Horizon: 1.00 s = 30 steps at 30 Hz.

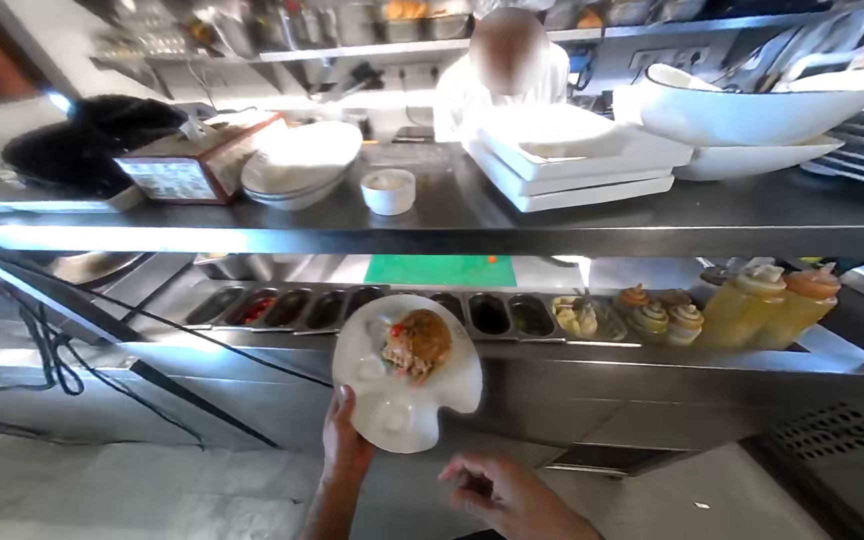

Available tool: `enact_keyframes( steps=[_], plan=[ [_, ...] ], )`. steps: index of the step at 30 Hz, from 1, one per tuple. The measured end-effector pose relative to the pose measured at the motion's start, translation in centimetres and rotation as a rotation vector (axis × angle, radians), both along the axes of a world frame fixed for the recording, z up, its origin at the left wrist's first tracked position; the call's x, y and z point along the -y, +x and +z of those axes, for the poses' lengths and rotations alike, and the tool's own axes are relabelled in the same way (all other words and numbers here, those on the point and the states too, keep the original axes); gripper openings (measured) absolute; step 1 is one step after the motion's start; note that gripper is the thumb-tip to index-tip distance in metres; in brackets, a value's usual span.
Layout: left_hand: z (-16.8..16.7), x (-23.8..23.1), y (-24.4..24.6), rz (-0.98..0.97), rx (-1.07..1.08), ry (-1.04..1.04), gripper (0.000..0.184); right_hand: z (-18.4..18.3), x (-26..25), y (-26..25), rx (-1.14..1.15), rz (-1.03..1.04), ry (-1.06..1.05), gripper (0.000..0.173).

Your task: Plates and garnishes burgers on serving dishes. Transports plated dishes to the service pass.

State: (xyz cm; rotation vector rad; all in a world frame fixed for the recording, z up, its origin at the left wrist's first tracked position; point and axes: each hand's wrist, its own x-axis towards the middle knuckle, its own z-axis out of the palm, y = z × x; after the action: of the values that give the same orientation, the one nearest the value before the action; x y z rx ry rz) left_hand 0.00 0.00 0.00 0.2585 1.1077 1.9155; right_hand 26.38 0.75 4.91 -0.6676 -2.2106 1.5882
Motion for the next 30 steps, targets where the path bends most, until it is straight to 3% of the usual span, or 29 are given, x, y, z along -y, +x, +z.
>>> enact_keyframes(
  steps=[5,11,30],
  plan=[
    [-0.8,1.9,0.0,-0.016,-0.024,0.008,0.041,-1.3,0.8,2.7,0.024,-0.085,-0.164,0.026],
    [-0.7,2.7,0.4,-0.015,-0.025,-0.006,0.040,-2.7,1.6,4.6,0.024,-0.151,-0.205,0.025],
    [0.3,2.8,0.5,-0.016,-0.038,0.009,0.036,-3.0,2.4,5.2,0.033,-0.156,-0.176,0.029]
  ],
)
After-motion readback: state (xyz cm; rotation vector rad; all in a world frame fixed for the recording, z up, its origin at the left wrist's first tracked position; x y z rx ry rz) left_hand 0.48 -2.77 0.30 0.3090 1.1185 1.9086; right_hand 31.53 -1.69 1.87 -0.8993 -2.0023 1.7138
